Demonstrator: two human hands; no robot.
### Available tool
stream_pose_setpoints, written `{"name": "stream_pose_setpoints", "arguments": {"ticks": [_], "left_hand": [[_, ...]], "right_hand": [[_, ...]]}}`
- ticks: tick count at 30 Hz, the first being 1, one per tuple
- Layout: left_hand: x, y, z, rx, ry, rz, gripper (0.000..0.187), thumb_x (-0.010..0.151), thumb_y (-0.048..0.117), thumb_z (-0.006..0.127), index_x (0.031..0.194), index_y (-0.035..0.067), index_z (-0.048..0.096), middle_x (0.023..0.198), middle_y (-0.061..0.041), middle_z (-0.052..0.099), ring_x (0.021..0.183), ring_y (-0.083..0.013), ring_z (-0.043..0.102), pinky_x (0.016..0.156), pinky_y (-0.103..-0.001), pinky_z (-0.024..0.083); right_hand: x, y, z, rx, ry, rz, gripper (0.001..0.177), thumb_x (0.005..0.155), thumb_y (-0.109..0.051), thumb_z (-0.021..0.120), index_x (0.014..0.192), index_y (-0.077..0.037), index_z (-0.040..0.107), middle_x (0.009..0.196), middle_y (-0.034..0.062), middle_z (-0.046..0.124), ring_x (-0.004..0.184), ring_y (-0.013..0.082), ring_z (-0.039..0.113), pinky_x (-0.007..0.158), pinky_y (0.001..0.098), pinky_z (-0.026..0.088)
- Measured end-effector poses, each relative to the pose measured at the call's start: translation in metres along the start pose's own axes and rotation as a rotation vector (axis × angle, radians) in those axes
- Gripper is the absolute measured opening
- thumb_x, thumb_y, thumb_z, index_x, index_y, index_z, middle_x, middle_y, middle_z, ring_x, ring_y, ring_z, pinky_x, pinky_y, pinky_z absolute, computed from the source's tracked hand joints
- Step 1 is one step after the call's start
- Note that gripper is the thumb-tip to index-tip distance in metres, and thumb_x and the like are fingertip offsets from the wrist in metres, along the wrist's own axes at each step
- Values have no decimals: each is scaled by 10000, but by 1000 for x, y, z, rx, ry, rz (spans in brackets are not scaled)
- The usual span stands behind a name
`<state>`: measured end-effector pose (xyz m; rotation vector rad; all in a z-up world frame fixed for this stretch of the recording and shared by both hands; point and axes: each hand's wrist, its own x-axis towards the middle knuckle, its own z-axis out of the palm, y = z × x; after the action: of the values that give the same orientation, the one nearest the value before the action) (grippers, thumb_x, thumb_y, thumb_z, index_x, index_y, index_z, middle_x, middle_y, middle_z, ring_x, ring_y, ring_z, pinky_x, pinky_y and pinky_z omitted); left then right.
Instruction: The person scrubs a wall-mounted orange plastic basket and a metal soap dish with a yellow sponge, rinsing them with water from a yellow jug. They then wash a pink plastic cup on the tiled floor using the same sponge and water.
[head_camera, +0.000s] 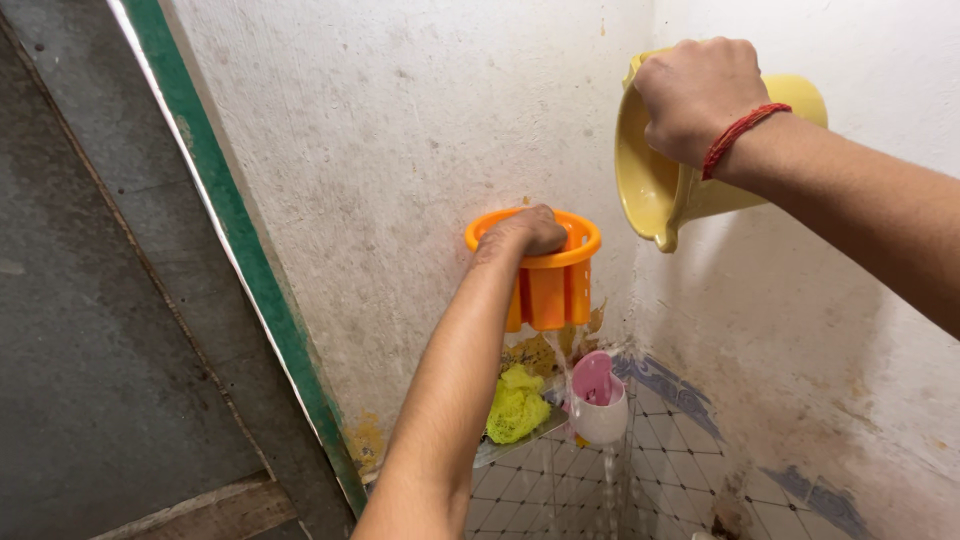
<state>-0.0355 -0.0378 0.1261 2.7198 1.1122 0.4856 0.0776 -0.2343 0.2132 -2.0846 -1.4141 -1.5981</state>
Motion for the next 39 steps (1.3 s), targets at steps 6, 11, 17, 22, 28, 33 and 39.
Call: {"name": "stream_pose_setpoints", "arguments": {"ticks": [6,11,17,22,28,33,39], "left_hand": [[-1,2,14,-8,38,-13,493,927,236,533,1368,42,636,1460,-198,590,1342,-347,586,1119,-452,460],[-6,-2,28,82,78,-24,447,931,253,567,1344,103,649,1432,-134,610,1326,-325,581,1120,-450,450],[-5,-17,50,126,67,39,415,945,258,556,1316,113,674,1396,-122,645,1309,-284,611,1114,-455,458],[-1,-25,64,177,115,86,466,983,361,550,1347,83,639,1418,-129,610,1357,-281,546,1153,-486,373],[-3,-36,82,214,279,168,537,993,406,500,1420,84,544,1477,-134,516,1417,-294,437,1175,-485,306],[-5,-33,85,225,299,143,545,1011,439,473,1418,80,528,1475,-144,481,1393,-313,422,1173,-488,269],[-8,-31,85,279,277,137,560,1013,443,471,1435,75,504,1428,-134,492,1370,-304,419,1146,-484,270]], "right_hand": [[-10,1,-2,49,-34,4,187,778,-200,775,954,-144,800,807,117,756,742,299,747,681,424,585],[-14,-7,-1,65,-63,-4,177,808,-195,754,975,-151,794,805,111,757,734,287,752,676,416,591],[-18,-20,9,76,-46,-36,158,804,-182,702,929,-144,791,859,124,744,783,313,736,702,438,581],[-20,-27,13,108,-211,22,206,902,-215,631,874,-87,789,830,133,750,758,299,750,717,422,595],[-24,-25,20,379,-634,291,331,985,-157,536,862,19,789,736,156,807,688,266,818,697,374,624],[-23,-3,29,794,-813,430,381,998,-142,472,1017,138,731,905,255,811,737,296,801,699,382,657],[-35,20,41,822,-944,410,575,837,-314,781,1188,139,738,989,261,831,869,275,792,799,318,646]]}}
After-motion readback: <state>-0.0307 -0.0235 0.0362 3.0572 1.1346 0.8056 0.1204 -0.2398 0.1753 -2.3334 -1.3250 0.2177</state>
